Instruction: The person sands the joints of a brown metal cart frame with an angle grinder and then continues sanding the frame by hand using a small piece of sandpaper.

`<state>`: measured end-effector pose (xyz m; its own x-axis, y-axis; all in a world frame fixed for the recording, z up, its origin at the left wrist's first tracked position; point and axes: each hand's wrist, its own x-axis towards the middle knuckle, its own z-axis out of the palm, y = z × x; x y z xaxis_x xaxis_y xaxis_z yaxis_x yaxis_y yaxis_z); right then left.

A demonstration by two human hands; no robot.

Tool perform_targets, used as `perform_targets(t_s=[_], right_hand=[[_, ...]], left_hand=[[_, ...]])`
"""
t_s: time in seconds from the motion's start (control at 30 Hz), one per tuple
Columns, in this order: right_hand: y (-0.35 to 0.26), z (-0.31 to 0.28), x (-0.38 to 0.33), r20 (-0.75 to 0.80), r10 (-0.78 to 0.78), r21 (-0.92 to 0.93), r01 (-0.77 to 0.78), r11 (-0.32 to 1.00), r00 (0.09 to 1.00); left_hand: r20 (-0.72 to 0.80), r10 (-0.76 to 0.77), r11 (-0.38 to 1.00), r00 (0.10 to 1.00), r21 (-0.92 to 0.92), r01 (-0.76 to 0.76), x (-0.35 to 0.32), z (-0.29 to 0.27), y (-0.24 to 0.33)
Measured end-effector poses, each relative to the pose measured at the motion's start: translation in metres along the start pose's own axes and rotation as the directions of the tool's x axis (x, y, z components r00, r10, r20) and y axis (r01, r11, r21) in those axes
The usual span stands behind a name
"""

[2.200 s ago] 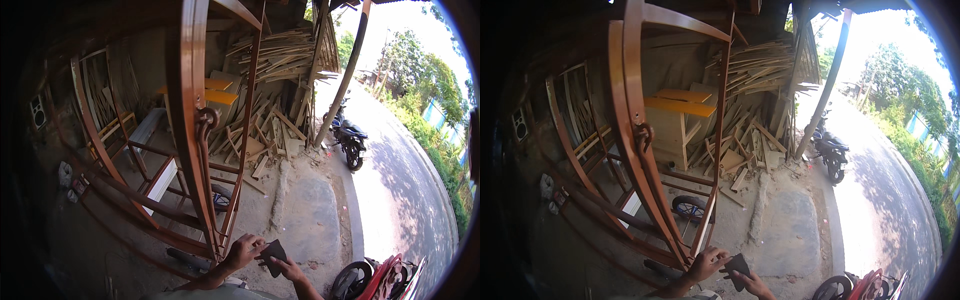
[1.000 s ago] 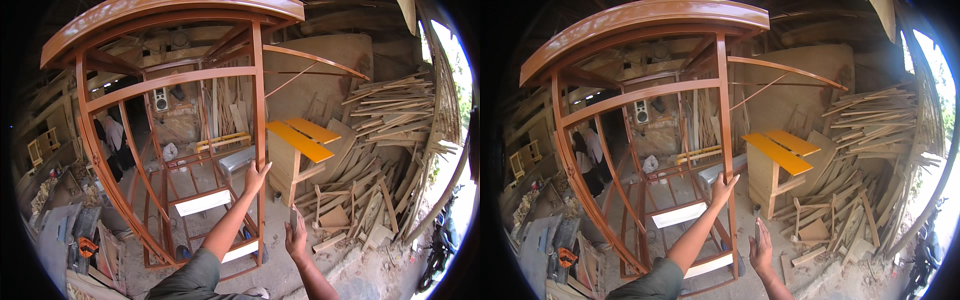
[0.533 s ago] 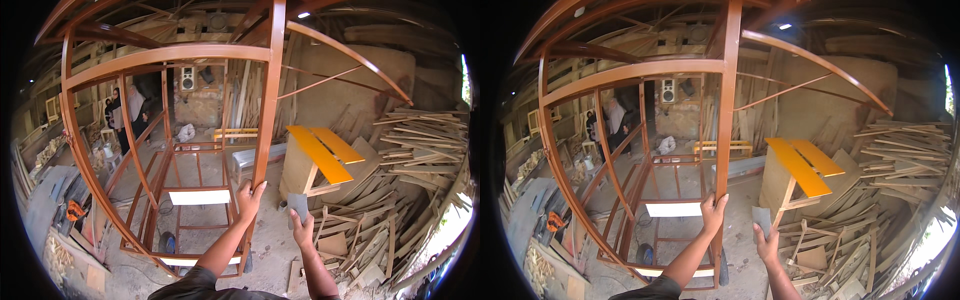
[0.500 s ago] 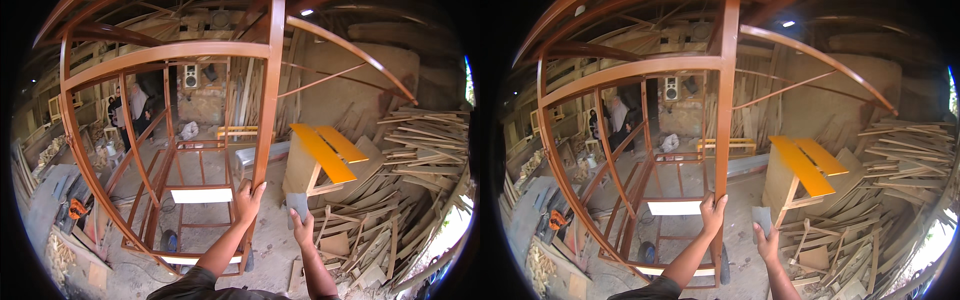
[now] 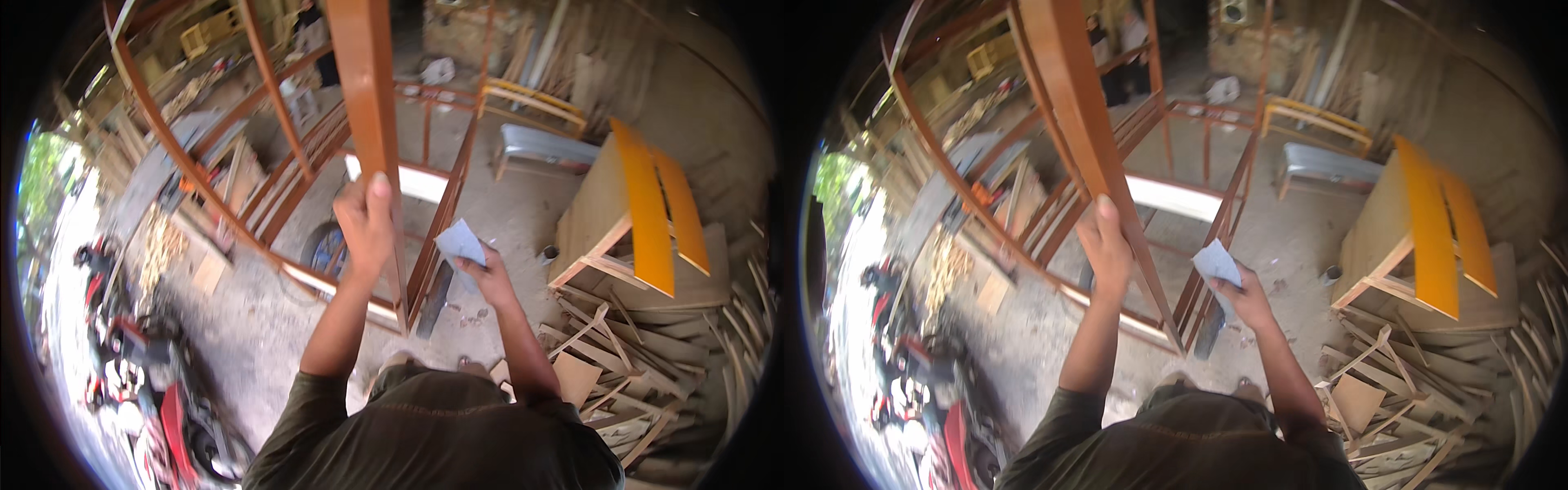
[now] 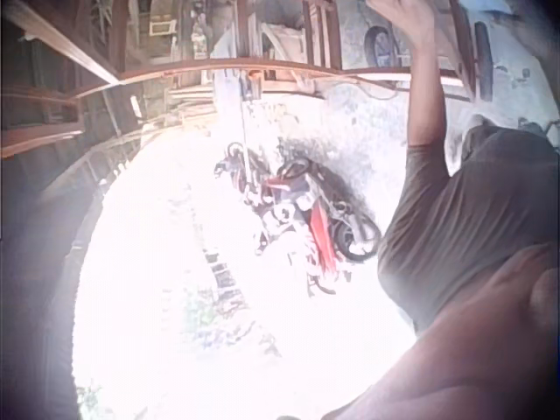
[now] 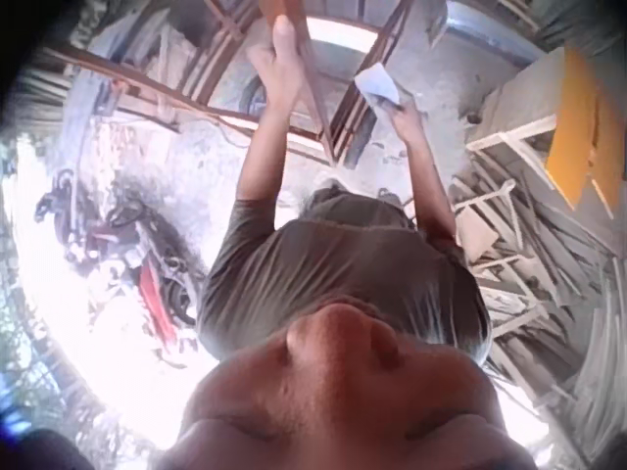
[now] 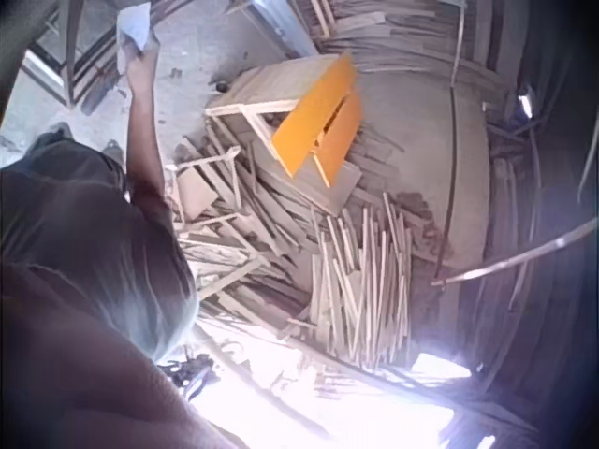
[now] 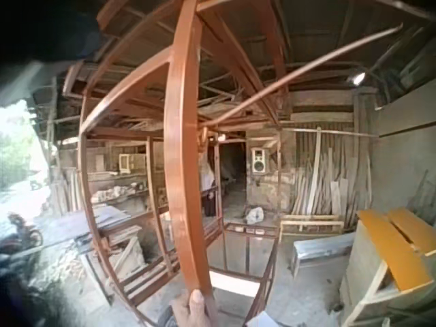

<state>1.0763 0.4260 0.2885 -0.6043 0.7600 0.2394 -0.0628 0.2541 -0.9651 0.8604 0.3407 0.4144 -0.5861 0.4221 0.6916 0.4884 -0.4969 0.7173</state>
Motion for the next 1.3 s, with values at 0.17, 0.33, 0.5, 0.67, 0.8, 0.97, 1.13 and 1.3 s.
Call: perform_targets(t_s=[0.17, 0.33, 0.5, 0.67, 0.8, 0.97, 1.13, 1.3], right_hand=[[0.037, -0.039, -0.013, 0.278, 0.183, 0.062, -0.208, 0.976, 0.943], [0.082, -0.004, 0.012, 0.489, 0.093, -0.062, -0.072, 0.996, 0.867], [-0.030, 0.041, 0.057, 0.477, -0.339, 0.232, 0.255, 0.939, 0.811], [0.073, 0.064, 0.016, 0.582, -0.093, 0.181, -0.017, 0.983, 0.808], [0.156, 0.075, -0.002, 0.651, 0.024, -0.053, 0.014, 0.998, 0.759], [0.034, 0.054, 0.015, 0.520, -0.173, 0.175, 0.094, 0.980, 0.837], [0.160, 0.057, -0.015, 0.615, 0.329, -0.019, -0.404, 0.915, 0.716], [0.107, 0.077, -0.022, 0.392, -0.075, 0.244, -0.025, 0.969, 0.917]], left_hand=[[-0.177, -0.204, 0.972, 0.963, 0.083, 0.221, -0.010, 0.022, 0.026], [-0.237, -0.132, 0.991, 0.963, -0.057, 0.122, -0.009, 0.025, 0.006], [-0.229, -0.076, 0.995, 0.970, 0.043, 0.088, -0.010, 0.033, 0.013], [-0.118, -0.031, 0.998, 0.992, 0.045, 0.037, -0.008, 0.020, 0.008], [-0.205, -0.013, 0.996, 0.979, 0.085, 0.030, -0.005, 0.027, 0.009], [-0.193, -0.021, 0.997, 0.981, 0.071, 0.035, -0.006, 0.014, 0.000], [-0.188, -0.036, 0.985, 0.981, 0.156, 0.066, -0.003, 0.020, 0.007], [-0.125, 0.032, 0.976, 0.992, 0.216, -0.005, -0.005, 0.012, 0.001]])
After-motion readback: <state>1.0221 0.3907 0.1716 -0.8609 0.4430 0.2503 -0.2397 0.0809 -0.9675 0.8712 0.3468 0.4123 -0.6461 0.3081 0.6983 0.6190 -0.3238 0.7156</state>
